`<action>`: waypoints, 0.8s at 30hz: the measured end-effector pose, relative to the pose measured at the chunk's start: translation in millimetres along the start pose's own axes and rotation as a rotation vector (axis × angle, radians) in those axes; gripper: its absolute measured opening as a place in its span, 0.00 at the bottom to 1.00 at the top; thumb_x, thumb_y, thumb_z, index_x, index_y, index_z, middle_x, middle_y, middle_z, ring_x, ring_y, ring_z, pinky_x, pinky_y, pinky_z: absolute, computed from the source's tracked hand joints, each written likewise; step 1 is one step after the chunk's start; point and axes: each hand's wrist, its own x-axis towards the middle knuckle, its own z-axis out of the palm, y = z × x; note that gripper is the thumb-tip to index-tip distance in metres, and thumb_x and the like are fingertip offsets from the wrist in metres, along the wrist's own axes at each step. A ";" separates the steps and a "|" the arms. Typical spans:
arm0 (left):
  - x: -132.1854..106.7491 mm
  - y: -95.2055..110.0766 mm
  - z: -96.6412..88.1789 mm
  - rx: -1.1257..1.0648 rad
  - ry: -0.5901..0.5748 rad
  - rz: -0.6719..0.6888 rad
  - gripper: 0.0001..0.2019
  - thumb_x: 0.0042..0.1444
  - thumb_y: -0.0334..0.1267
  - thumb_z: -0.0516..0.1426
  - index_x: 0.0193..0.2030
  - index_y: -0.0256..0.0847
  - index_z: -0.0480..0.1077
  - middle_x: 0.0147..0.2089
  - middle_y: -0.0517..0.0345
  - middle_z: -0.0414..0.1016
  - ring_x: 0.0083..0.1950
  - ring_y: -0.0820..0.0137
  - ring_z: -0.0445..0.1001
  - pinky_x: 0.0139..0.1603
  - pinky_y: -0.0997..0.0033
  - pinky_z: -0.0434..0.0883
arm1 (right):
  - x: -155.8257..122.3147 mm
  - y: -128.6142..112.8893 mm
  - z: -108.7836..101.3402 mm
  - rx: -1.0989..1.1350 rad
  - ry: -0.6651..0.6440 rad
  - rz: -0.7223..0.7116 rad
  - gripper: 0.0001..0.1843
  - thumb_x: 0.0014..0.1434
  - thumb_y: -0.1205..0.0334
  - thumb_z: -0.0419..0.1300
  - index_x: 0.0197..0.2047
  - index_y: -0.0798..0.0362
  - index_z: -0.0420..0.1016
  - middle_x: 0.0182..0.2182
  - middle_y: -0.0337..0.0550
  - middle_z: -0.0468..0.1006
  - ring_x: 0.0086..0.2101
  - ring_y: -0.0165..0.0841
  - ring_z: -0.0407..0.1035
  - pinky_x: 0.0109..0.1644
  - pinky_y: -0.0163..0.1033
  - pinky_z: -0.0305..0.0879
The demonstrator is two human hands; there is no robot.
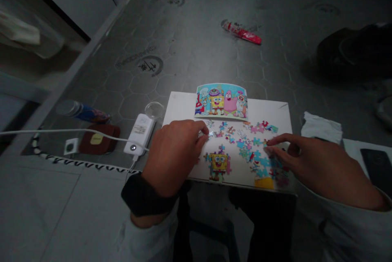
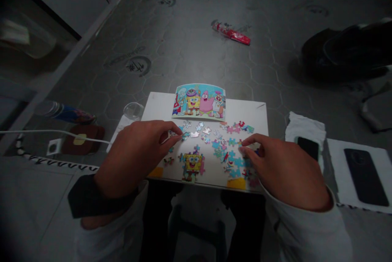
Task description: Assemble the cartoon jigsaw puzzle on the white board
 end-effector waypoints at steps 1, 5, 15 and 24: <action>0.1 0.2 -0.1 0.000 -0.003 -0.002 0.07 0.69 0.40 0.60 0.48 0.52 0.81 0.39 0.57 0.82 0.39 0.55 0.77 0.35 0.59 0.57 | 0.4 1.8 0.1 -0.002 0.010 0.000 0.15 0.63 0.43 0.61 0.44 0.38 0.87 0.24 0.41 0.82 0.23 0.42 0.75 0.23 0.41 0.57; 0.0 1.1 0.0 0.001 -0.013 -0.002 0.07 0.69 0.40 0.60 0.47 0.52 0.81 0.37 0.58 0.81 0.37 0.57 0.76 0.34 0.60 0.57 | -1.0 0.7 0.9 0.001 0.034 -0.039 0.18 0.64 0.41 0.60 0.42 0.40 0.88 0.24 0.43 0.82 0.22 0.41 0.73 0.23 0.41 0.56; 0.0 2.0 -1.4 0.007 -0.024 -0.005 0.07 0.69 0.41 0.60 0.48 0.51 0.80 0.38 0.58 0.80 0.36 0.57 0.75 0.35 0.59 0.57 | -0.7 -1.6 -9.8 -0.005 -0.031 0.144 0.17 0.62 0.41 0.62 0.44 0.37 0.88 0.26 0.42 0.82 0.26 0.42 0.75 0.26 0.42 0.59; 0.0 -0.6 0.2 -0.003 0.005 0.005 0.08 0.71 0.43 0.59 0.47 0.50 0.81 0.37 0.58 0.81 0.34 0.58 0.75 0.34 0.59 0.57 | 4.5 5.5 -11.9 0.004 0.043 0.165 0.17 0.60 0.42 0.62 0.44 0.38 0.88 0.26 0.42 0.81 0.27 0.41 0.75 0.25 0.40 0.58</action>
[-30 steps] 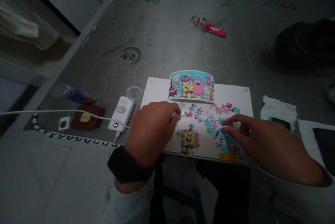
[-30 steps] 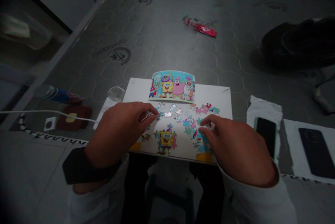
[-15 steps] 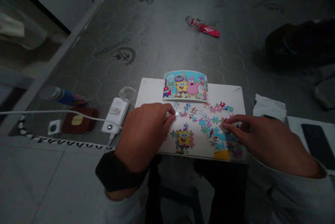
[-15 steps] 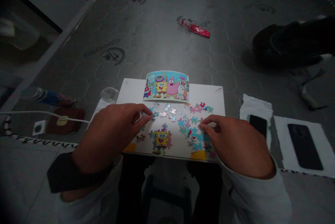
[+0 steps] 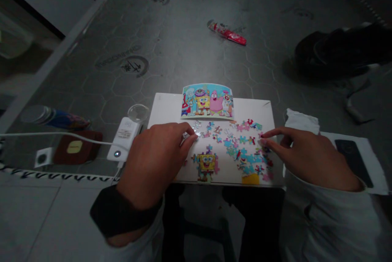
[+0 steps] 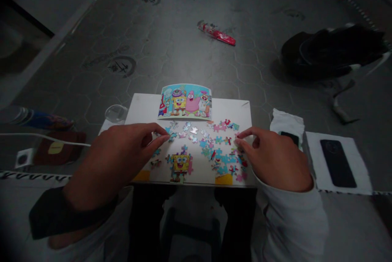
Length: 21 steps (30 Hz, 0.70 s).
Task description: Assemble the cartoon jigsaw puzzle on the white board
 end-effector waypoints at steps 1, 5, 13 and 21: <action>0.2 -0.2 0.3 -0.004 0.000 0.004 0.08 0.71 0.43 0.59 0.47 0.50 0.81 0.37 0.58 0.81 0.33 0.58 0.75 0.33 0.60 0.57 | 0.4 0.6 0.0 0.005 0.013 0.020 0.18 0.60 0.41 0.62 0.43 0.38 0.88 0.27 0.42 0.81 0.27 0.41 0.75 0.26 0.41 0.58; 0.5 0.1 0.1 -0.017 -0.012 0.014 0.08 0.71 0.42 0.59 0.47 0.49 0.81 0.36 0.58 0.81 0.33 0.59 0.75 0.33 0.60 0.58 | 1.7 2.7 0.1 0.065 0.063 0.082 0.21 0.59 0.37 0.64 0.45 0.40 0.87 0.28 0.42 0.80 0.28 0.41 0.72 0.28 0.43 0.57; -0.4 1.2 -1.5 -0.004 -0.031 -0.016 0.08 0.71 0.42 0.59 0.47 0.50 0.81 0.37 0.57 0.81 0.34 0.56 0.76 0.33 0.60 0.58 | 4.0 0.2 -0.9 0.081 0.039 0.136 0.20 0.60 0.39 0.63 0.48 0.40 0.86 0.31 0.42 0.80 0.32 0.43 0.73 0.32 0.44 0.57; 2.6 3.3 -1.2 -0.002 -0.045 -0.013 0.09 0.71 0.43 0.58 0.49 0.50 0.81 0.39 0.57 0.82 0.38 0.55 0.77 0.36 0.59 0.60 | 6.7 -2.0 2.9 0.088 0.003 0.101 0.18 0.60 0.42 0.63 0.46 0.41 0.86 0.31 0.42 0.81 0.31 0.41 0.73 0.33 0.43 0.58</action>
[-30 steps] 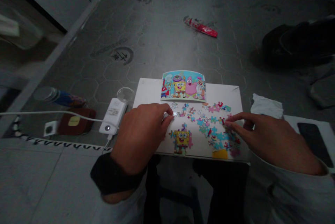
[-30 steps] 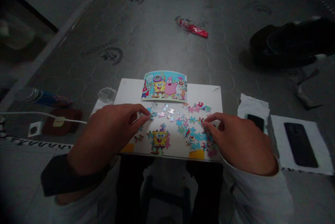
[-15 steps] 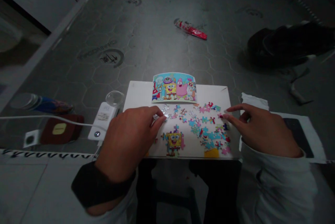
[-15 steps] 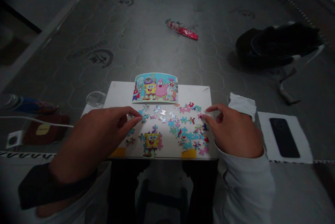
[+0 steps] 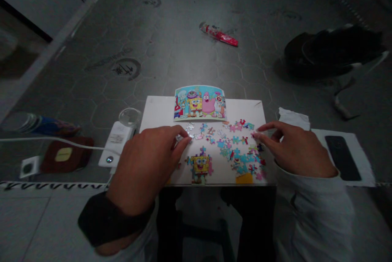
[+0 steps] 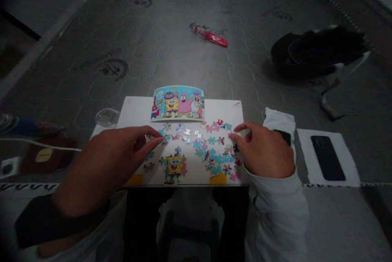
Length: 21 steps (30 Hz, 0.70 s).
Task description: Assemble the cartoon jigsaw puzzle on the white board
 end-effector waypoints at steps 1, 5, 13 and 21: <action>0.1 0.0 -0.1 0.003 -0.008 -0.008 0.09 0.71 0.43 0.58 0.49 0.50 0.81 0.39 0.57 0.82 0.38 0.55 0.78 0.36 0.60 0.60 | 0.6 1.0 0.9 -0.006 -0.007 -0.001 0.18 0.60 0.42 0.64 0.46 0.41 0.86 0.31 0.42 0.81 0.30 0.41 0.73 0.32 0.43 0.57; -0.8 -0.1 -1.6 0.001 -0.015 -0.012 0.09 0.71 0.43 0.59 0.49 0.50 0.81 0.39 0.57 0.82 0.38 0.56 0.78 0.35 0.60 0.60 | 3.8 5.3 3.7 -0.017 -0.039 -0.015 0.17 0.59 0.45 0.64 0.46 0.41 0.86 0.32 0.41 0.82 0.30 0.40 0.73 0.32 0.43 0.58; -0.8 -0.4 -0.9 0.007 -0.008 -0.019 0.08 0.71 0.43 0.59 0.48 0.51 0.81 0.38 0.58 0.82 0.36 0.58 0.77 0.35 0.60 0.60 | 3.6 2.9 2.5 -0.024 -0.064 -0.009 0.15 0.59 0.45 0.64 0.43 0.43 0.85 0.32 0.41 0.81 0.31 0.39 0.74 0.32 0.43 0.58; 0.0 -0.6 1.7 0.019 0.004 -0.003 0.08 0.71 0.44 0.59 0.48 0.51 0.81 0.38 0.58 0.82 0.38 0.55 0.78 0.36 0.59 0.60 | 0.8 2.5 -0.5 -0.032 -0.080 -0.010 0.15 0.59 0.44 0.64 0.40 0.44 0.83 0.32 0.42 0.81 0.31 0.40 0.74 0.31 0.43 0.58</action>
